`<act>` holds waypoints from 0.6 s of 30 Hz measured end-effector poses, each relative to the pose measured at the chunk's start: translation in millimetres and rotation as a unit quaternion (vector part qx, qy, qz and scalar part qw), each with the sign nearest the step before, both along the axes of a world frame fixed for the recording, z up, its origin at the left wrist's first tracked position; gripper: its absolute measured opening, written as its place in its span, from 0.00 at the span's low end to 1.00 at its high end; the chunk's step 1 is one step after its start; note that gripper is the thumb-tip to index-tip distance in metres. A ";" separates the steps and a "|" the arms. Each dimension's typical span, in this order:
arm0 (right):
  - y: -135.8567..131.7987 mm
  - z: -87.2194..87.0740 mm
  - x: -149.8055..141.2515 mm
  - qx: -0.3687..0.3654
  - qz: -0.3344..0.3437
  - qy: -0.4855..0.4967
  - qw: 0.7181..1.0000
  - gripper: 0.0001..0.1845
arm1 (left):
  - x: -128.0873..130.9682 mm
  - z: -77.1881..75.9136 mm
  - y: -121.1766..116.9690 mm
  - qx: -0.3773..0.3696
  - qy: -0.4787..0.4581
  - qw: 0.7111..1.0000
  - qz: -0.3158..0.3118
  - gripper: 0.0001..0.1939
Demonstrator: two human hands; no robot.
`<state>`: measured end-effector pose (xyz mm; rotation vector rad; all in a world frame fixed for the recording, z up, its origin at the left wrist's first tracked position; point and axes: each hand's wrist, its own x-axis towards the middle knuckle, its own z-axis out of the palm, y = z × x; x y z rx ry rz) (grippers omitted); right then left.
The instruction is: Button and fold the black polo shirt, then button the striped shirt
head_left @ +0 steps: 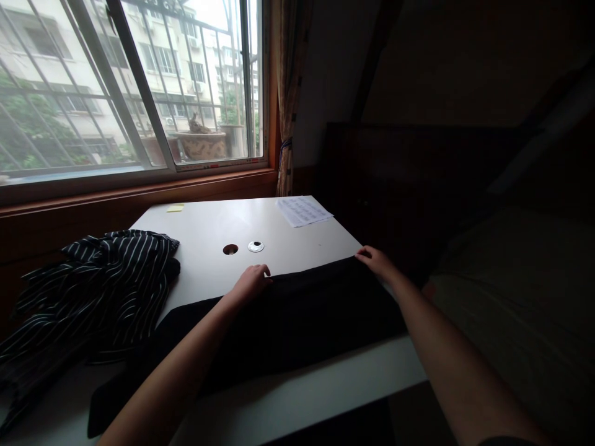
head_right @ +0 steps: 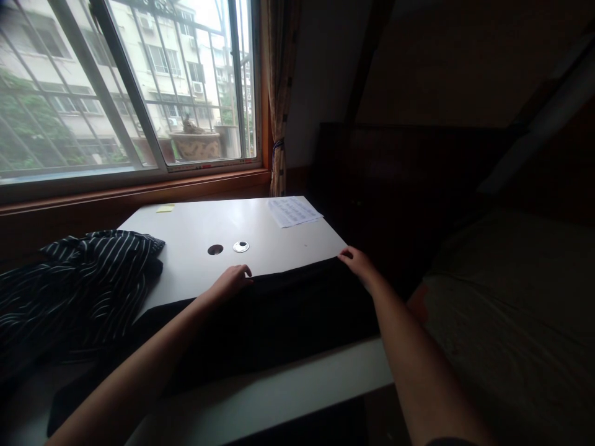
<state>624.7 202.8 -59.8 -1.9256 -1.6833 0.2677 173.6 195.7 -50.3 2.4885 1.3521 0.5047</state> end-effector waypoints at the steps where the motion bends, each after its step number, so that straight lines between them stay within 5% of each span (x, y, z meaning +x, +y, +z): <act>1: -1.0 0.2 0.4 0.003 -0.003 0.005 1.000 0.13 | 0.1 1.4 0.0 0.002 0.000 1.000 -0.001 0.07; 12: -5.7 -11.3 -29.9 0.038 -0.057 -0.123 0.990 0.11 | 10.1 -3.1 -11.5 0.086 0.029 0.994 0.063 0.09; 18: -18.2 -12.8 -77.5 0.084 -0.073 -0.186 0.976 0.22 | 18.7 6.0 -25.3 0.142 0.026 0.989 -0.022 0.15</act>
